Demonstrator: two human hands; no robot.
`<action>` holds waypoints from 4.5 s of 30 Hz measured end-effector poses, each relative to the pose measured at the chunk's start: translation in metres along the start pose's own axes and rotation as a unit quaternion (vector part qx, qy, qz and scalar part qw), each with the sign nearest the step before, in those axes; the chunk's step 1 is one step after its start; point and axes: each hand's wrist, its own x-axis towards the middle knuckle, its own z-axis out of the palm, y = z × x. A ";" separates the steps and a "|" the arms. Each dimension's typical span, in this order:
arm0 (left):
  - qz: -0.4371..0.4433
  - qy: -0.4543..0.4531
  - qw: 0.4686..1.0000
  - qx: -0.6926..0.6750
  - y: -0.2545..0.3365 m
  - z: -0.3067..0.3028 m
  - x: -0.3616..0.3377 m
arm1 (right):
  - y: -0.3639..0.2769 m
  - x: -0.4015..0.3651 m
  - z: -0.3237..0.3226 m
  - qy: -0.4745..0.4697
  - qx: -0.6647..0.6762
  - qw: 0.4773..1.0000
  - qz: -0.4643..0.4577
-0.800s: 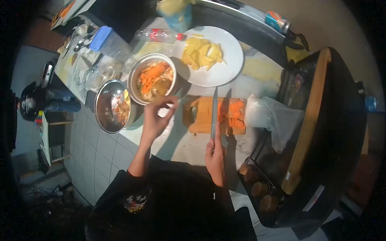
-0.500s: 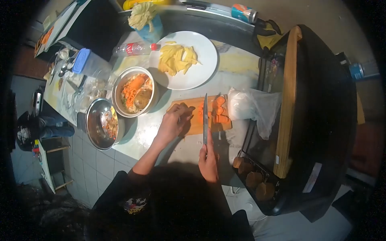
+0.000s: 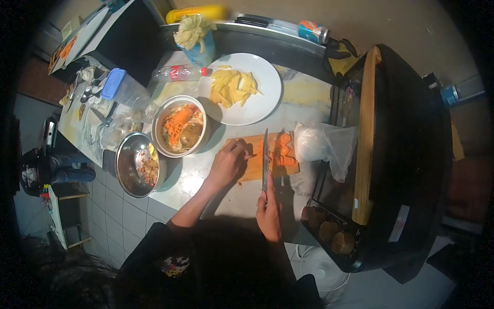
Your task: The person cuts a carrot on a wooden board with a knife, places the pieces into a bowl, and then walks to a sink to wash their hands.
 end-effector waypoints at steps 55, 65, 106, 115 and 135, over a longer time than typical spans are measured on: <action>0.036 -0.071 0.997 -0.013 0.017 0.021 0.002 | 0.012 -0.018 0.002 0.058 -0.016 0.998 0.013; -0.176 -0.005 0.943 -0.284 -0.002 0.008 -0.003 | 0.016 -0.019 0.004 0.046 -0.020 0.999 -0.001; 0.015 -0.015 0.998 -0.051 -0.013 0.009 0.013 | 0.024 -0.015 0.017 0.037 -0.019 0.999 0.015; 0.019 -0.021 0.998 -0.062 -0.016 0.011 0.029 | 0.018 -0.012 0.011 0.026 0.002 0.998 0.054; 0.001 -0.031 0.999 -0.014 0.007 0.023 0.011 | 0.029 -0.012 0.016 0.081 0.017 0.996 -0.017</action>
